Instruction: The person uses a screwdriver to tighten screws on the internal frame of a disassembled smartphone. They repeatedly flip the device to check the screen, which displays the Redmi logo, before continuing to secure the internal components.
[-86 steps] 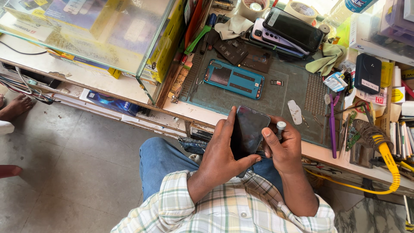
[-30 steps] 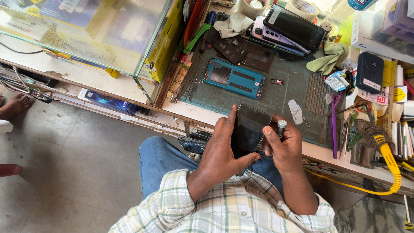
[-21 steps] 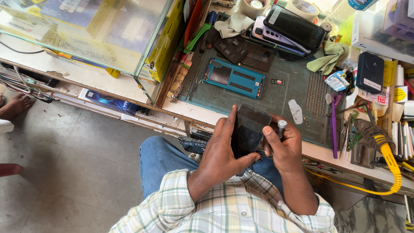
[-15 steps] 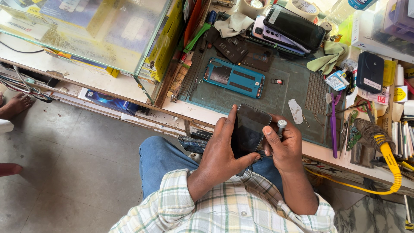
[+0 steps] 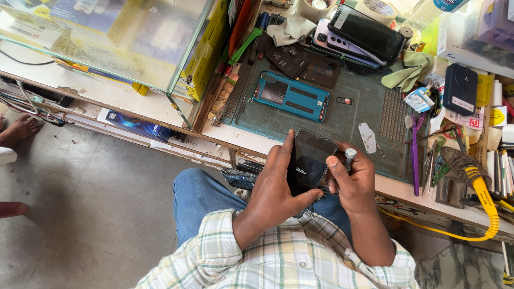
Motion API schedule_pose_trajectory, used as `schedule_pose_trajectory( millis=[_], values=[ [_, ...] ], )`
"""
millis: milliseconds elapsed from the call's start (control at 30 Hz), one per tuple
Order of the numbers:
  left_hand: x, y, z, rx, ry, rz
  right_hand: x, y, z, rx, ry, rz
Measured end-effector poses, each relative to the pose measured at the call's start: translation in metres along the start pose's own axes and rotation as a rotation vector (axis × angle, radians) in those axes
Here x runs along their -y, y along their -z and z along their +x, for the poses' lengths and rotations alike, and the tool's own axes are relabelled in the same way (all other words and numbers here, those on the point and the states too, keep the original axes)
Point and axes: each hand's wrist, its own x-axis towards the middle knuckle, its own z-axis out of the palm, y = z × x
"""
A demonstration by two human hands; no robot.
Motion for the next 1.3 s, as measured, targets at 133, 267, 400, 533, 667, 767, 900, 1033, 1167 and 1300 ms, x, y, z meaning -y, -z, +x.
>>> schedule_pose_trajectory(
  millis=[133, 267, 400, 533, 667, 767, 900, 1033, 1167, 1300],
  values=[
    [0.000, 0.000, 0.000, -0.010, -0.012, 0.010, 0.000, 0.000, -0.001, -0.002, -0.003, -0.006],
    [0.000, 0.001, 0.000, -0.015, -0.017, 0.009, 0.001, -0.001, -0.001, -0.001, -0.001, -0.008],
    [-0.001, 0.001, 0.000, -0.004, 0.016, -0.027, 0.006, -0.005, -0.001, -0.011, -0.023, -0.004],
    [0.002, 0.002, 0.000, -0.062, -0.016, -0.106, 0.012, -0.006, -0.002, 0.017, 0.001, -0.084],
    [0.005, 0.002, -0.001, -0.103, -0.024, -0.218, 0.018, 0.015, 0.005, -0.021, 0.133, -0.132],
    [0.008, 0.000, -0.003, -0.110, -0.022, -0.239, 0.022, 0.046, 0.009, 0.002, 0.303, -0.024],
    [0.012, -0.001, -0.007, -0.108, -0.026, -0.267, 0.006, 0.078, 0.012, 0.062, 0.352, 0.094],
    [0.019, -0.007, -0.017, -0.074, -0.010, -0.346, -0.038, 0.078, 0.023, -0.118, 0.085, 0.095],
    [0.028, -0.018, -0.033, -0.030, 0.053, -0.605, -0.053, 0.081, 0.027, -0.141, 0.037, 0.169],
    [0.034, -0.025, -0.052, -0.012, 0.086, -0.632, -0.053, 0.079, 0.026, -0.182, 0.030, 0.222]
  ],
)
